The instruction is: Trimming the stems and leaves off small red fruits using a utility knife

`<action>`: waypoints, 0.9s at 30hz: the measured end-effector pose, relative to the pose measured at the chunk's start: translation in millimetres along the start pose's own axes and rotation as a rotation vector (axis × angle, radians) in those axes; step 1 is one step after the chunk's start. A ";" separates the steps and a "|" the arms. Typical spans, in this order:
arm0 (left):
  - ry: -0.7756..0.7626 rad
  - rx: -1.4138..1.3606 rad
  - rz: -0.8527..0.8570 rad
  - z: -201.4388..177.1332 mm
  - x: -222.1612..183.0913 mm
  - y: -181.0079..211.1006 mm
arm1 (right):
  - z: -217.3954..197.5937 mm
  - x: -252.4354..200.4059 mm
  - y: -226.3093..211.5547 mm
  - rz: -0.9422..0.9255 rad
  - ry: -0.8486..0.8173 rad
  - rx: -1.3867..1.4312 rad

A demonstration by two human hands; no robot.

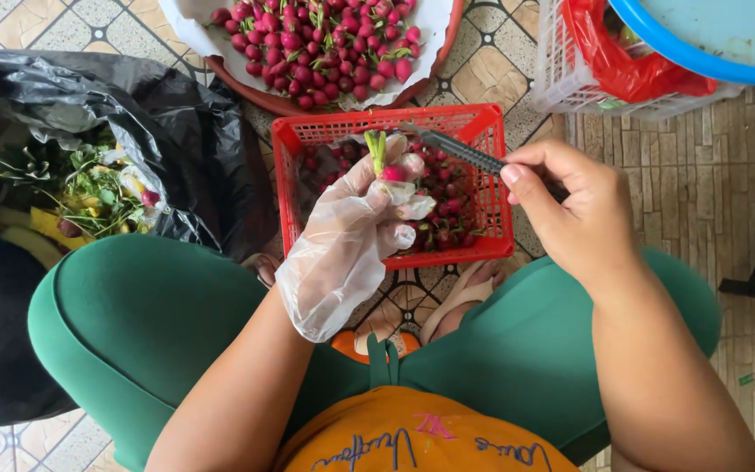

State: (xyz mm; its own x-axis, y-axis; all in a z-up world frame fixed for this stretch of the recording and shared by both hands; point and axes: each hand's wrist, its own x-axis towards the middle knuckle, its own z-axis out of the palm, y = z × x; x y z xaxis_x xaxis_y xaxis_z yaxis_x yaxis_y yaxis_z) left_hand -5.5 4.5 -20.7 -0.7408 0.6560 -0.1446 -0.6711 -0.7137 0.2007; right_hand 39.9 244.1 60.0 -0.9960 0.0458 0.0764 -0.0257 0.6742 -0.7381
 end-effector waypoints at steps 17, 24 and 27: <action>0.042 0.157 0.012 29.6 -4.4 7.9 | -4.3 0.5 -6.4 0.051 -0.068 0.030; 0.191 0.144 -0.001 21.3 6.2 -1.9 | -6.7 3.3 6.5 0.103 0.024 0.085; 0.173 0.119 -0.019 13.3 8.8 -7.4 | -8.5 1.8 3.1 0.279 0.067 0.109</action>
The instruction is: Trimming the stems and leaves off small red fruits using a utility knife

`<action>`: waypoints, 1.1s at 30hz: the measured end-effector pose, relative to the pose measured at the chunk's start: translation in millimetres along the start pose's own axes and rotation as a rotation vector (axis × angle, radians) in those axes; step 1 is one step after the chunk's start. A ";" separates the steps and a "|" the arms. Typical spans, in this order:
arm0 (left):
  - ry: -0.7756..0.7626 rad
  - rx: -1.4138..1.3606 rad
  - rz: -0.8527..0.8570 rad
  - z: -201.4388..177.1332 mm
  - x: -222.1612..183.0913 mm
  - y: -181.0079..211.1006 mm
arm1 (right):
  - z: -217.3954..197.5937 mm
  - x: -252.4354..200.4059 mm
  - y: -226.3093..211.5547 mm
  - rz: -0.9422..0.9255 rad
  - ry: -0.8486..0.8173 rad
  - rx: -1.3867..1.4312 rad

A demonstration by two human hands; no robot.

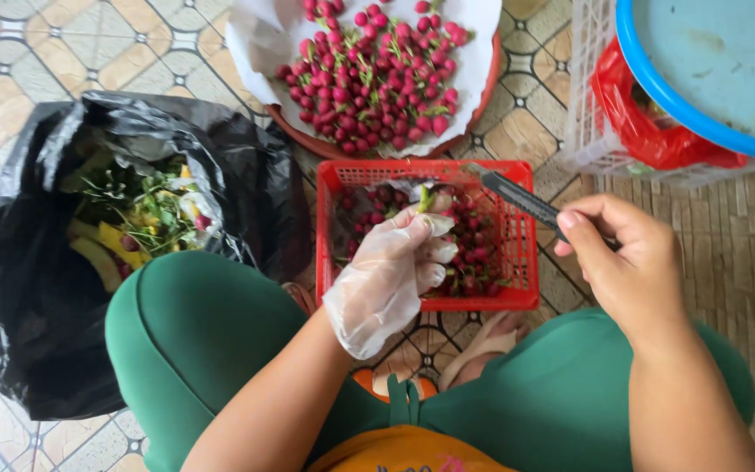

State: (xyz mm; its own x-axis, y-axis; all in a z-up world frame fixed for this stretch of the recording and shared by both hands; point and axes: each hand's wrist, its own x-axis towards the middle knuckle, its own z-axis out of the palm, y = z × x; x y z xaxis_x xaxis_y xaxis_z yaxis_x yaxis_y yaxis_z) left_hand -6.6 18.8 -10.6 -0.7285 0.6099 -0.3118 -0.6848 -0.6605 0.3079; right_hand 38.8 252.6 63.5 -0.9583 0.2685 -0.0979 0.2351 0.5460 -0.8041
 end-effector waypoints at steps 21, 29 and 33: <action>0.267 -0.065 -0.177 -20.7 13.1 -6.7 | 8.8 5.0 22.6 -0.069 -0.027 -0.026; 0.368 -0.019 -0.169 -12.1 11.7 -2.8 | 10.7 6.7 25.3 -0.070 -0.027 -0.021; 0.356 -0.018 -0.146 -20.5 20.2 -8.5 | 12.5 10.0 31.5 -0.091 -0.030 -0.015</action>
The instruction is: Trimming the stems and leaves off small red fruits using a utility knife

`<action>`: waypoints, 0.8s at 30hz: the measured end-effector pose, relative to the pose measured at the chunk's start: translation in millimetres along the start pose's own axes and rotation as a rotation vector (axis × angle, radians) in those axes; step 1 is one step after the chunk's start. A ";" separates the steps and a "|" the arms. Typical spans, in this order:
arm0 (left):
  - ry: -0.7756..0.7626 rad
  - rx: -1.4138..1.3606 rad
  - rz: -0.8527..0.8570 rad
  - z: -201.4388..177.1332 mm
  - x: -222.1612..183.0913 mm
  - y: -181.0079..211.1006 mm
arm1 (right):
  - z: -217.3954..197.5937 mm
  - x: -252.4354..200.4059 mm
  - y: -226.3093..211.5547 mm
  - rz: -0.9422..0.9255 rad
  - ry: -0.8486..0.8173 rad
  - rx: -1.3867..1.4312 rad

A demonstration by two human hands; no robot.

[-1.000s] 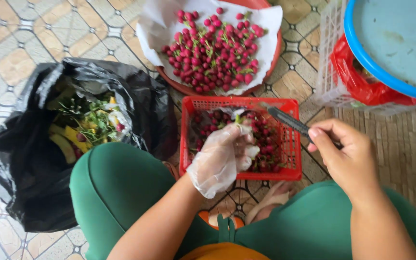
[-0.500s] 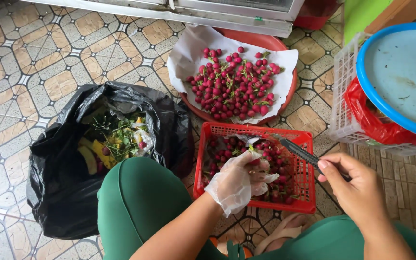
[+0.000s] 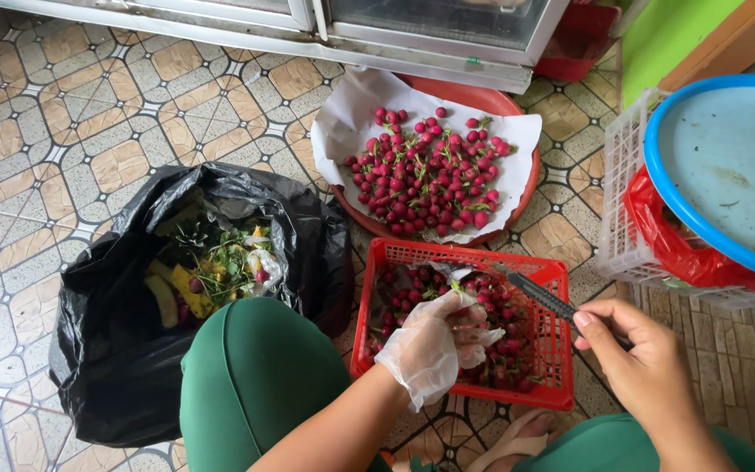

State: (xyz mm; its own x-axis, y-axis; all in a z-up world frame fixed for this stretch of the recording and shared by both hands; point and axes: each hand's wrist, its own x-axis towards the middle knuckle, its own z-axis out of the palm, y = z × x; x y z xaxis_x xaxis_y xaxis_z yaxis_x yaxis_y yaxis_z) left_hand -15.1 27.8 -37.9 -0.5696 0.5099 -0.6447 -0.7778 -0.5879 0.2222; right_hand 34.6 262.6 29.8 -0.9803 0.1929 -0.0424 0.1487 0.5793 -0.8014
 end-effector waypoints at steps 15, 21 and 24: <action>0.082 0.029 0.069 14.5 -17.3 6.6 | 4.3 0.7 -1.3 0.073 0.003 0.011; 0.113 0.011 0.071 12.8 -10.1 4.7 | 4.4 2.4 -2.0 0.100 -0.002 -0.001; 0.171 0.019 0.068 18.2 -17.6 10.3 | 5.1 4.2 -1.3 0.047 0.000 -0.013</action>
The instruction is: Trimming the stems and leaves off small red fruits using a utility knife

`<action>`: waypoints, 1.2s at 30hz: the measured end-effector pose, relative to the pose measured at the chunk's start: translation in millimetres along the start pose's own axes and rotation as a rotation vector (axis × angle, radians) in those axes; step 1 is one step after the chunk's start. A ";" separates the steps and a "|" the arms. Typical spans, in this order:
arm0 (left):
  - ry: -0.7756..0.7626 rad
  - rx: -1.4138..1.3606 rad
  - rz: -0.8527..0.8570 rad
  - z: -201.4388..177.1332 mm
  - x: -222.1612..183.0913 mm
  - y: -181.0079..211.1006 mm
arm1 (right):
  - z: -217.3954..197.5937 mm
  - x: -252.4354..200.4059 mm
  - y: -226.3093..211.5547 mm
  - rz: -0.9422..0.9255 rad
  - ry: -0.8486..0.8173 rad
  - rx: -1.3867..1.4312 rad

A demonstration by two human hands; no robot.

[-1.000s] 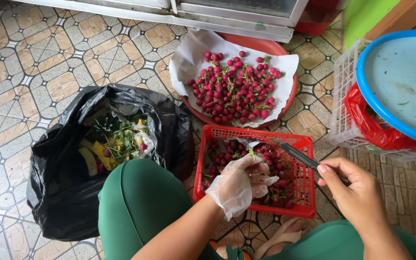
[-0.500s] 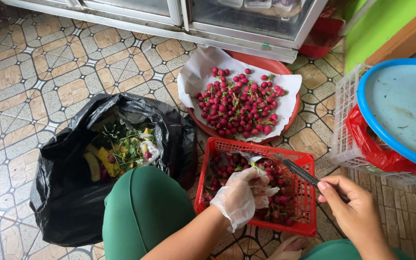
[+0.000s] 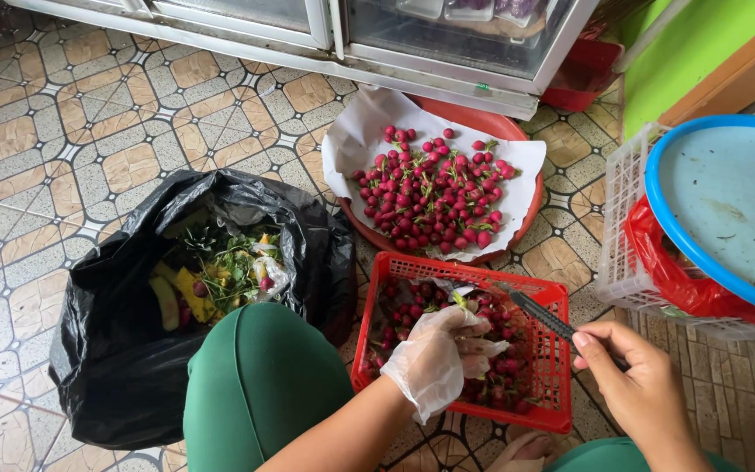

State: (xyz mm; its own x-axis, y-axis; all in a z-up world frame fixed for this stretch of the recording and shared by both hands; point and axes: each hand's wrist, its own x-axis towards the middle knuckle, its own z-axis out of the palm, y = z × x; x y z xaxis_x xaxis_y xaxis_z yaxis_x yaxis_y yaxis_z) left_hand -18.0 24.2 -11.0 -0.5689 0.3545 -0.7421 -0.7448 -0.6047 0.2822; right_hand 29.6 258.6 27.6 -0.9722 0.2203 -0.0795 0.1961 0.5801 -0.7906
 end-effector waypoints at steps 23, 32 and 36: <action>-0.019 0.107 0.388 6.2 -2.7 -16.6 | -1.2 -10.9 -19.3 -0.191 -0.012 -0.009; -0.149 0.498 0.439 -4.6 -8.5 -8.2 | -8.7 -17.0 -20.5 -0.145 -0.052 0.003; -0.036 0.571 0.444 -0.9 -13.5 -5.2 | -7.9 -17.7 -18.4 -0.117 -0.057 0.000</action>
State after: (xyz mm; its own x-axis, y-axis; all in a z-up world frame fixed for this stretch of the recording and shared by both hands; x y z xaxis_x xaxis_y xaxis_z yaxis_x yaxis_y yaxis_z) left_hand -6.1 21.9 -3.0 -0.8641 0.1912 -0.4656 -0.5008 -0.2340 0.8333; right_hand 44.2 250.2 48.4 -0.9941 0.1064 -0.0214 0.0813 0.5992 -0.7964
